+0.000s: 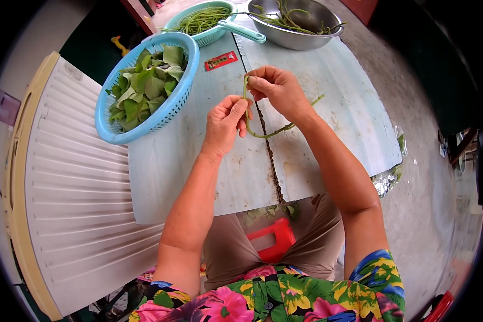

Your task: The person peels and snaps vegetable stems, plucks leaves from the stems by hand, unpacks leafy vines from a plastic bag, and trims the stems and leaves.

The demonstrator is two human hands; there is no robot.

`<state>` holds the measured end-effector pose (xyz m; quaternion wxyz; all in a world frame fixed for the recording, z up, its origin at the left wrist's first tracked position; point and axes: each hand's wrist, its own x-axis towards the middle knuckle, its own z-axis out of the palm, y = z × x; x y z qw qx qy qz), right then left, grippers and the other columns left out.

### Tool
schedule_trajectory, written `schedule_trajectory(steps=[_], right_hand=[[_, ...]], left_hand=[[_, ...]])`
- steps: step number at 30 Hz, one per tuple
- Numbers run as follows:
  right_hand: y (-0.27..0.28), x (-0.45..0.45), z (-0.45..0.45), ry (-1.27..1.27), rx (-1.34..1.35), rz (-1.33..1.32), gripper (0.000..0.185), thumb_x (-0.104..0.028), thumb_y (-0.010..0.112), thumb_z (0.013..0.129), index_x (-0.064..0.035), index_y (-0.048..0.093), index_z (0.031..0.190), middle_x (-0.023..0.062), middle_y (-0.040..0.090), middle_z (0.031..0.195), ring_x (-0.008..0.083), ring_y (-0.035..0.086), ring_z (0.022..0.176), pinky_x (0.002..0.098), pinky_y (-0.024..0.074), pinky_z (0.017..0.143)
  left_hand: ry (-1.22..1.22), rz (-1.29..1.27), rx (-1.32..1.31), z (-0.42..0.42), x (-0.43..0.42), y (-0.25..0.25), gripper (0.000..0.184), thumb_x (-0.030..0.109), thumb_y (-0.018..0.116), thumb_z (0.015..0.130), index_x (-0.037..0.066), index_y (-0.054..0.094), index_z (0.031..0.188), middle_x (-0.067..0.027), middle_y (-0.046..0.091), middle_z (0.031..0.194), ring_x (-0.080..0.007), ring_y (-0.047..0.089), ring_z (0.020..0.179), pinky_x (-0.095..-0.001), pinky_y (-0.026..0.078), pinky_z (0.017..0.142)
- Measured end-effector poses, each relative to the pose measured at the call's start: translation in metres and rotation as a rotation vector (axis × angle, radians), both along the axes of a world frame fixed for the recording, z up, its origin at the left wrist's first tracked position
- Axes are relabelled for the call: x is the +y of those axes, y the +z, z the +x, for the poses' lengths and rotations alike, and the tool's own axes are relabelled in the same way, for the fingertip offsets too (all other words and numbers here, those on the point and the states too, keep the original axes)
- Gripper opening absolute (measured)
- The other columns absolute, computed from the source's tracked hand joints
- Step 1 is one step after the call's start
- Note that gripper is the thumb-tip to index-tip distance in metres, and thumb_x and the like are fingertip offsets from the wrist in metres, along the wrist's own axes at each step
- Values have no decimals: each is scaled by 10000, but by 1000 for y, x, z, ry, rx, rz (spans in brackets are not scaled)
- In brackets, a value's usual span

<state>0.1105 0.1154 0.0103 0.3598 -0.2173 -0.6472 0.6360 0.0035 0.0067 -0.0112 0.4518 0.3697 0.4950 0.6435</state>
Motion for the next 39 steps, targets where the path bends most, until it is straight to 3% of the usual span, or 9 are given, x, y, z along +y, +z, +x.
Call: schedule_trajectory(steps=[1, 12, 16, 19, 20, 24, 26, 29, 39], right_hand=[[2, 2, 2, 60, 27, -123, 164, -138, 552, 819, 17, 589, 857, 33, 581, 736, 80, 516, 601, 219, 454, 559], [10, 9, 8, 7, 175, -184, 150, -148, 556, 822, 1, 580, 832, 36, 572, 695, 82, 518, 586, 206, 443, 528], [9, 18, 10, -171, 258, -168, 159, -154, 543, 833, 5, 555, 841, 69, 589, 736, 109, 571, 644, 224, 482, 570], [17, 31, 21, -395, 613, -262, 139, -114, 484, 856, 21, 491, 887, 97, 566, 772, 188, 610, 667, 301, 533, 636], [22, 35, 25, -427, 634, -273, 126, -103, 462, 861, 17, 485, 889, 83, 549, 744, 159, 576, 596, 273, 510, 549], [23, 32, 32, -245, 294, -174, 143, -133, 465, 857, -12, 515, 914, 1, 476, 650, 66, 403, 511, 216, 358, 456], [20, 17, 21, -322, 26, 227, 233, -204, 535, 833, 16, 570, 901, -15, 497, 663, 26, 389, 569, 192, 335, 498], [10, 13, 15, -142, -107, 324, 217, -197, 569, 813, 5, 594, 888, -16, 503, 596, 39, 390, 543, 212, 338, 480], [12, 1, 14, -84, -178, 455, 143, -146, 590, 781, -9, 603, 818, 26, 496, 544, 68, 395, 498, 232, 348, 470]], left_hand=[[0, -1, -1, -1, 0, 0, 154, 188, 498, 861, 45, 552, 849, -20, 528, 661, -30, 403, 463, -176, 342, 387], [-11, 34, -35, -7, 0, 1, 168, 199, 499, 861, 42, 555, 847, -35, 539, 664, -54, 436, 458, -185, 367, 392], [-33, 33, 2, -7, 1, -1, 168, 196, 503, 858, 39, 559, 844, -38, 543, 664, -57, 441, 453, -185, 367, 388], [-11, 37, 19, -8, 0, -1, 172, 198, 504, 857, 35, 561, 843, -40, 544, 667, -59, 438, 450, -187, 368, 386], [-4, 40, 30, -8, 0, 0, 173, 197, 504, 856, 34, 561, 847, -42, 544, 668, -60, 440, 453, -186, 368, 389], [14, 51, 91, -5, -1, 2, 173, 191, 502, 855, 30, 565, 857, -43, 543, 669, -62, 444, 463, -183, 369, 398], [10, 51, 97, -6, -1, 1, 174, 189, 500, 856, 28, 568, 860, -43, 544, 670, -60, 444, 466, -182, 371, 402], [18, 57, 116, -6, -2, 3, 175, 182, 497, 855, 25, 573, 862, -43, 546, 675, -58, 441, 470, -180, 372, 408], [21, 68, 86, -6, -3, 7, 179, 153, 487, 842, 12, 566, 917, -51, 551, 688, -55, 440, 473, -178, 364, 406]])
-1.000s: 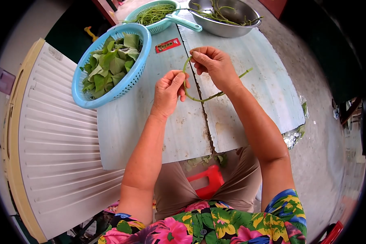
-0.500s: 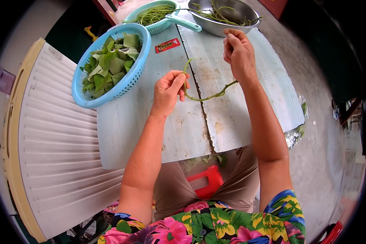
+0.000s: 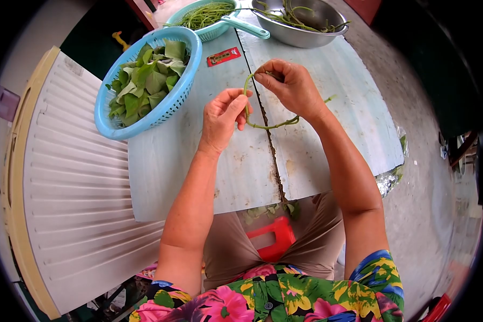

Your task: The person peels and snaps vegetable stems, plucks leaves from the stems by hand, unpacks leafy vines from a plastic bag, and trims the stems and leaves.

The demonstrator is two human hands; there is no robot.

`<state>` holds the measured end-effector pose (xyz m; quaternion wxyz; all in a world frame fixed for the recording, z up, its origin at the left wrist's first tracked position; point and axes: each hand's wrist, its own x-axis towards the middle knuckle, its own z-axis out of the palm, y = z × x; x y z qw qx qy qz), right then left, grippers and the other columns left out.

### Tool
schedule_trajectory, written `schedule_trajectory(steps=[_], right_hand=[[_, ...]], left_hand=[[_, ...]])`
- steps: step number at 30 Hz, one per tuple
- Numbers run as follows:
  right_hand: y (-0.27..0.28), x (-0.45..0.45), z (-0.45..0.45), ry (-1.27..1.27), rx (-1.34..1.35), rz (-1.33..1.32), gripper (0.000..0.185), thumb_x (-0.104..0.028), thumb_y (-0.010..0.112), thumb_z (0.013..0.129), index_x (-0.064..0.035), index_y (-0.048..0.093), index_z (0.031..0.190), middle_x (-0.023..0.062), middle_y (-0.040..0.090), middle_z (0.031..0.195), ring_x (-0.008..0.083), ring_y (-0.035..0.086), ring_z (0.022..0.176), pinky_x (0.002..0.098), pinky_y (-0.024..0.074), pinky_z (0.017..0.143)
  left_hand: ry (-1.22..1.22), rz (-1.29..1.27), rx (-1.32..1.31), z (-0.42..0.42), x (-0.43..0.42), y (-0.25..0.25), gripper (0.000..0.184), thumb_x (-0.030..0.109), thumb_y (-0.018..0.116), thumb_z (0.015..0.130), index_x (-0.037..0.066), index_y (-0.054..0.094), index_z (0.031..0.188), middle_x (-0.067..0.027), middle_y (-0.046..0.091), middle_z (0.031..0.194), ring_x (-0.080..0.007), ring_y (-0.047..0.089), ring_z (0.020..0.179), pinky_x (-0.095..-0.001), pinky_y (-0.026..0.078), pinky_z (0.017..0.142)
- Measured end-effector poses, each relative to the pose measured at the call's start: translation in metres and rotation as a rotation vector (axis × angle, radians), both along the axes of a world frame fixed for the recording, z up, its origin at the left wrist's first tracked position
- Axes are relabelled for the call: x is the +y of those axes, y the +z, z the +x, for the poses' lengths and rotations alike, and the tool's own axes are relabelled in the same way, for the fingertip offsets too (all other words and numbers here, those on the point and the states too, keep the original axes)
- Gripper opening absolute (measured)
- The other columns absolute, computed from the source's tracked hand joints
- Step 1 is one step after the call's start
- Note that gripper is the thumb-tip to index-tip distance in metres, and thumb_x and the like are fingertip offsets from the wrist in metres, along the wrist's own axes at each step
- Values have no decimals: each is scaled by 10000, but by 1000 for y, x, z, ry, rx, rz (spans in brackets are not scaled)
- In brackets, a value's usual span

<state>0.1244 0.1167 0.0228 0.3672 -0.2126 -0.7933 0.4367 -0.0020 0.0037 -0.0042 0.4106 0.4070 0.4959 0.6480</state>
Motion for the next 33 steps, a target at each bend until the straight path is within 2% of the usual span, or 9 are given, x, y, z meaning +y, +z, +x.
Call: schedule_trajectory(steps=[4, 7, 9, 10, 12, 16, 18, 24, 33], right_hand=[[4, -7, 0, -59, -38, 63, 120, -138, 597, 769, -24, 604, 807, 54, 515, 550, 89, 424, 489, 236, 365, 480], [3, -9, -2, -42, 5, 107, 90, -122, 600, 754, -44, 606, 798, 70, 555, 603, 139, 490, 505, 253, 400, 499], [1, -10, -3, -8, 46, 227, 58, -39, 598, 760, -19, 594, 815, 6, 547, 636, 48, 442, 548, 208, 386, 504], [0, -11, -4, -6, 46, 226, 58, -39, 598, 760, -19, 594, 815, 6, 547, 636, 48, 442, 548, 208, 386, 504], [0, -11, -4, -31, 9, 331, 63, -110, 602, 721, -71, 596, 770, 56, 593, 722, 233, 560, 604, 299, 444, 531], [-3, -13, -6, -58, -5, 464, 55, -118, 611, 707, -89, 583, 744, 34, 592, 714, 228, 564, 604, 299, 448, 524], [-6, -12, -8, -68, 21, 556, 63, -127, 620, 697, -109, 568, 728, 10, 587, 703, 215, 565, 595, 294, 448, 507], [-7, -17, -11, -80, -7, 624, 79, -144, 622, 691, -120, 554, 722, -13, 582, 705, 202, 567, 590, 294, 438, 484], [-12, -13, -11, -104, -10, 551, 81, -153, 608, 721, -107, 550, 754, 25, 586, 708, 222, 567, 589, 312, 440, 497]], left_hand=[[2, 0, -33, -1, -1, 3, 189, 146, 481, 840, 11, 559, 946, -55, 552, 689, -60, 441, 472, -180, 359, 404], [-62, 49, -271, -5, -1, -1, 211, 183, 498, 844, 14, 559, 956, -57, 554, 691, -64, 437, 469, -180, 334, 395], [-64, 53, -216, -7, -1, -2, 252, 245, 525, 842, 23, 562, 955, -60, 557, 694, -68, 433, 468, -182, 305, 385], [-62, 52, -217, -7, -1, -3, 252, 245, 525, 842, 23, 562, 955, -60, 557, 694, -68, 433, 468, -182, 305, 385], [-76, 32, -167, -7, 0, -4, 271, 279, 551, 829, 32, 565, 941, -60, 562, 696, -67, 424, 458, -182, 283, 375], [-69, 17, -171, -4, 1, -3, 233, 264, 566, 821, 45, 568, 900, -63, 565, 686, -69, 421, 444, -184, 290, 370], [-31, 3, -230, 0, 1, -2, 156, 187, 616, 786, 43, 567, 824, -62, 564, 654, -49, 412, 416, -172, 297, 355], [-31, 14, -317, 0, 1, -4, 160, 178, 635, 772, 53, 536, 752, -65, 562, 634, -59, 425, 411, -178, 312, 353], [24, 9, -231, -3, 2, -3, 125, 157, 552, 829, 33, 562, 829, -36, 539, 653, -69, 452, 449, -195, 333, 363]])
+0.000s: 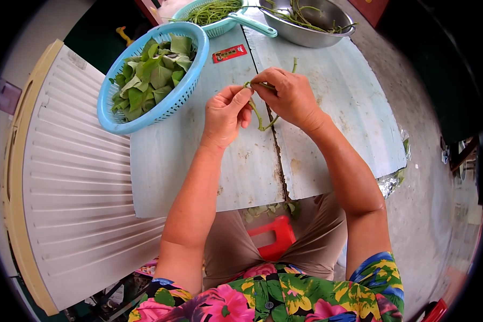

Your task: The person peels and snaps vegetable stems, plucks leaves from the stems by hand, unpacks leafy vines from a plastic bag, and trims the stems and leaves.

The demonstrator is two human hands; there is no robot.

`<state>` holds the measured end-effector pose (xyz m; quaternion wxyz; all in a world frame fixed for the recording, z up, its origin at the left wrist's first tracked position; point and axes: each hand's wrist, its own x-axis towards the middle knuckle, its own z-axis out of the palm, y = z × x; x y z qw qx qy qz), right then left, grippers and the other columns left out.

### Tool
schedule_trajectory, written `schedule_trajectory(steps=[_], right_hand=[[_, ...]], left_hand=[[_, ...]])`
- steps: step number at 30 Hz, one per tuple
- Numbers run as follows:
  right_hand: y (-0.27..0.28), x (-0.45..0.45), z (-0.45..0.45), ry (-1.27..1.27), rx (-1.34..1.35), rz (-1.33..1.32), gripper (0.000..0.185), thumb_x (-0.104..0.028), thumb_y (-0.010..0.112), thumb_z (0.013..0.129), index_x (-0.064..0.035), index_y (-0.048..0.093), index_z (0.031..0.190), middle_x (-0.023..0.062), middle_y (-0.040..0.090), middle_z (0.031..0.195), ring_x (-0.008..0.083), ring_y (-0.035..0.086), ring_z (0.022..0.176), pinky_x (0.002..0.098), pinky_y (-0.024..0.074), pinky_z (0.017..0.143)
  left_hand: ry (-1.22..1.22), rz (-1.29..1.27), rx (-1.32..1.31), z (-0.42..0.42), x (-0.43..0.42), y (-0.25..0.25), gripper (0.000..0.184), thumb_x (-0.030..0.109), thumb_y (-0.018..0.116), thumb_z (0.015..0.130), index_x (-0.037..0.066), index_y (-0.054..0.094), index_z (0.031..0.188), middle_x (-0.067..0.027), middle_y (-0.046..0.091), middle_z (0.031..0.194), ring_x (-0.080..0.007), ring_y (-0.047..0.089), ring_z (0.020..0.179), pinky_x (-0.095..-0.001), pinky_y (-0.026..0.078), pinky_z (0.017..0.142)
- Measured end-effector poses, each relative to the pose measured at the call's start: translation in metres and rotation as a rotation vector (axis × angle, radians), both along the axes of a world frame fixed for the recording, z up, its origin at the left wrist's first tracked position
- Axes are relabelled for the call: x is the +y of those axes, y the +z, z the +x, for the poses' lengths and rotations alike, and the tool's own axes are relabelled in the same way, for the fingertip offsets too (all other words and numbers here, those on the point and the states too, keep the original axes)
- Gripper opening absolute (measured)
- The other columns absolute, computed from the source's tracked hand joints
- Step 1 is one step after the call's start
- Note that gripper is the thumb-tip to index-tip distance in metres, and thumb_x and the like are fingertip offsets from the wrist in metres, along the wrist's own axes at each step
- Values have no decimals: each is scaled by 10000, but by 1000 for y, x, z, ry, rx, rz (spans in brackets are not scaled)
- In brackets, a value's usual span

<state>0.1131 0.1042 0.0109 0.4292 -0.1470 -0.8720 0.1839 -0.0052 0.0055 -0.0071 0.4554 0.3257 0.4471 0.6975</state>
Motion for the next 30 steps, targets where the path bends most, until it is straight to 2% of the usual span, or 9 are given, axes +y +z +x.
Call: schedule_trajectory(steps=[7, 13, 19, 22, 24, 25, 26, 28, 30], right_hand=[[5, -1, 3, 36, -48, -55, 89, -148, 609, 727, -87, 549, 753, 54, 589, 702, 242, 562, 587, 322, 440, 504], [13, -5, 3, 118, 48, -406, 110, -153, 552, 798, -51, 585, 823, 92, 576, 678, 163, 540, 559, 268, 434, 536], [50, 26, -31, 50, 308, -694, 256, -198, 498, 845, 41, 586, 867, -9, 529, 634, 53, 418, 572, 206, 367, 530], [82, 63, -81, 46, 425, -604, 242, -227, 516, 844, -22, 619, 922, -43, 443, 625, 19, 350, 488, 169, 288, 421], [101, 94, -117, 172, 458, -784, 294, -209, 474, 862, 28, 558, 1015, 40, 507, 745, 76, 457, 577, 194, 387, 493], [106, 112, -134, 234, 409, -870, 340, -212, 457, 867, 47, 501, 1082, 89, 555, 849, 128, 541, 748, 225, 456, 635], [110, 139, -160, 151, 320, -998, 524, -403, 482, 814, 15, 437, 1126, 268, 505, 1081, 318, 516, 996, 417, 385, 858], [92, 213, -201, -466, -290, 43, 463, -267, 467, 817, 55, 398, 1142, 281, 484, 1097, 342, 511, 987, 388, 393, 831], [102, 164, -175, -395, 352, -435, 394, -214, 413, 836, 72, 435, 1105, 247, 546, 1001, 331, 527, 953, 375, 402, 811]], left_hand=[[-3, 23, -47, -3, 1, -2, 130, 147, 523, 843, 26, 567, 828, -30, 535, 662, -69, 463, 463, -195, 344, 376], [-11, 2, -28, -6, 1, 0, 137, 154, 523, 841, 26, 565, 818, -29, 532, 656, -70, 464, 459, -199, 347, 374], [26, -13, -75, -10, 2, -1, 142, 158, 536, 830, 23, 562, 797, -26, 530, 645, -78, 453, 426, -202, 340, 359], [16, -33, -68, -8, 1, 2, 144, 159, 537, 828, 21, 561, 795, -28, 532, 639, -78, 451, 421, -203, 338, 359], [34, -40, -78, -8, 1, 2, 136, 145, 528, 833, 18, 562, 798, -31, 537, 637, -78, 447, 413, -202, 335, 359], [29, -38, -85, -9, 1, 1, 132, 137, 522, 836, 16, 563, 801, -34, 539, 636, -78, 446, 412, -203, 335, 358], [25, -36, -93, -9, 1, 0, 129, 128, 517, 840, 14, 563, 803, -36, 540, 635, -78, 446, 412, -203, 335, 358], [18, -20, -95, -10, 0, -1, 128, 118, 509, 844, 9, 564, 806, -41, 542, 631, -79, 445, 409, -207, 337, 359], [-2, 3, -138, -12, 0, -1, 132, 119, 509, 844, 5, 563, 803, -41, 541, 628, -82, 449, 413, -213, 336, 360]])
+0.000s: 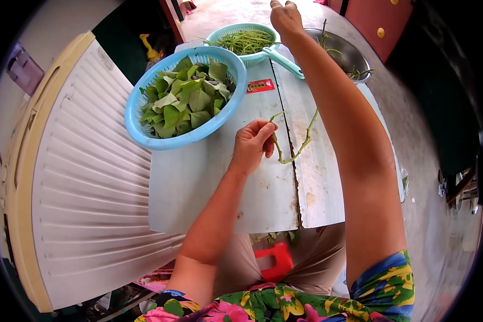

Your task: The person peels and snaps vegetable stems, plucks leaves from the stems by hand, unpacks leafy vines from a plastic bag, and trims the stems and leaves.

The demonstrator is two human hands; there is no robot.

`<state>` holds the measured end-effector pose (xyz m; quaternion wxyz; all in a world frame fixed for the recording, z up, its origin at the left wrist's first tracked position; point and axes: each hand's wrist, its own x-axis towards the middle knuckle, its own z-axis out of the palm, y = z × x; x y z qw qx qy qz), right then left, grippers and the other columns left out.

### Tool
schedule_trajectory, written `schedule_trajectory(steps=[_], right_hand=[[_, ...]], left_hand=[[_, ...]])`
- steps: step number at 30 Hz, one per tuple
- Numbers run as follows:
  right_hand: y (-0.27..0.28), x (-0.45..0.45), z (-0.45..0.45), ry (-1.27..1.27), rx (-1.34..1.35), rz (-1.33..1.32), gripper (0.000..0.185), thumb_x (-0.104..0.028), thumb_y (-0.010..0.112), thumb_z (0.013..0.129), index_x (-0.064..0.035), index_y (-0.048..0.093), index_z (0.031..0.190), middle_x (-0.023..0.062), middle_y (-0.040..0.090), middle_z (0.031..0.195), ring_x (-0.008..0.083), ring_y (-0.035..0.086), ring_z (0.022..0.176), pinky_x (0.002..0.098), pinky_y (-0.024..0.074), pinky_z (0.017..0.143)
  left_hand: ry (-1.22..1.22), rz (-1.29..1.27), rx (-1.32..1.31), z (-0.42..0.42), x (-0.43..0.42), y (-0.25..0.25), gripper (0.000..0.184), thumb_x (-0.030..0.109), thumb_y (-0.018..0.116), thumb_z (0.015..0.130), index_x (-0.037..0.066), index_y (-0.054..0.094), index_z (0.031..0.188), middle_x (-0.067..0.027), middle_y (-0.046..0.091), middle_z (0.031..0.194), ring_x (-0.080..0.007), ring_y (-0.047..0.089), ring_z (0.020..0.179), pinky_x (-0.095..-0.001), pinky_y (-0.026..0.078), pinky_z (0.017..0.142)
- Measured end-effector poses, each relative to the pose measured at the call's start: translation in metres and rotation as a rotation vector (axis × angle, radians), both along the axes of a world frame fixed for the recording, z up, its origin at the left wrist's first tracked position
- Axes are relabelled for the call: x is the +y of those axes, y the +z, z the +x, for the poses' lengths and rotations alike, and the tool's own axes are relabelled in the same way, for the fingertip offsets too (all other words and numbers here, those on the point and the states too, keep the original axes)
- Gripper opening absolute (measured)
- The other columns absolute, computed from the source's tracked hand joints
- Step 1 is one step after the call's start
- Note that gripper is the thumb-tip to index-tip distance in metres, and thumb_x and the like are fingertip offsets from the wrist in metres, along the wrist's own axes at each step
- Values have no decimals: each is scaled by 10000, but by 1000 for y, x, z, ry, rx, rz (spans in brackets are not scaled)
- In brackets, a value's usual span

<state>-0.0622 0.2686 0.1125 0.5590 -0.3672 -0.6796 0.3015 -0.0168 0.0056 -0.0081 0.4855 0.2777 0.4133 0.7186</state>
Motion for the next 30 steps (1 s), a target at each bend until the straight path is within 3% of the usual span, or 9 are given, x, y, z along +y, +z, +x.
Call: schedule_trajectory(steps=[1, 3, 4, 6, 11, 16, 22, 24, 30], right_hand=[[-3, -22, 12, 110, 226, 3, 332, -195, 448, 834, 59, 499, 1041, 197, 588, 934, 296, 558, 885, 354, 427, 774], [-9, -60, 48, 365, 141, 46, 364, -231, 458, 866, 41, 482, 1106, 123, 565, 955, 165, 549, 890, 258, 460, 756], [-15, -81, 67, 492, 76, 50, 354, -224, 461, 866, 28, 486, 1113, 123, 566, 991, 162, 549, 911, 261, 459, 756], [-31, -124, 105, 687, 29, -49, 278, -187, 482, 853, 11, 552, 1035, 91, 601, 863, 130, 547, 759, 252, 442, 692], [-82, -162, 164, 591, -128, 48, 222, -170, 489, 860, -25, 594, 990, 45, 594, 779, 116, 536, 721, 240, 432, 667], [-90, -160, 183, 837, 80, -560, 277, -250, 486, 871, 6, 589, 895, 29, 582, 736, 83, 516, 610, 227, 423, 567], [-88, -159, 189, 935, 180, -668, 297, -289, 480, 869, -14, 582, 821, 26, 564, 681, 77, 508, 544, 213, 413, 464], [-84, -161, 190, 935, 248, -834, 263, -261, 549, 828, -5, 598, 791, 22, 562, 657, 72, 500, 507, 208, 413, 429], [-88, -165, 187, 948, 174, -773, 191, -195, 593, 798, -13, 583, 741, 24, 546, 605, 71, 493, 471, 192, 402, 400]], left_hand=[[5, 18, 18, 0, 1, -1, 138, 125, 516, 841, 2, 566, 803, -36, 536, 624, -86, 446, 415, -215, 332, 366], [15, -11, 50, 0, -1, 3, 143, 130, 520, 839, 0, 568, 806, -32, 532, 621, -84, 441, 415, -213, 331, 369], [17, -47, 85, 2, -1, 5, 148, 136, 525, 837, -2, 570, 809, -29, 528, 619, -83, 436, 414, -210, 330, 372], [22, -63, 66, 6, -3, 9, 158, 146, 530, 834, -4, 574, 818, -27, 523, 618, -77, 426, 413, -203, 332, 378], [21, 16, 144, 8, -1, 4, 151, 149, 524, 839, 8, 576, 851, -22, 525, 641, -62, 432, 433, -194, 338, 378], [68, 22, 297, 14, -2, 7, 148, 156, 519, 843, 24, 576, 877, -11, 514, 647, -56, 433, 447, -185, 348, 391], [122, -1, 482, 19, -4, 11, 142, 134, 533, 833, 8, 578, 881, -26, 529, 679, -64, 458, 483, -188, 368, 413], [173, -11, 543, 22, -5, 13, 102, 109, 566, 808, 13, 583, 837, -5, 526, 655, -49, 456, 495, -183, 369, 420], [235, 79, 681, 24, -7, 13, 94, 101, 577, 802, 11, 581, 830, -5, 525, 643, -50, 460, 492, -180, 368, 421]])
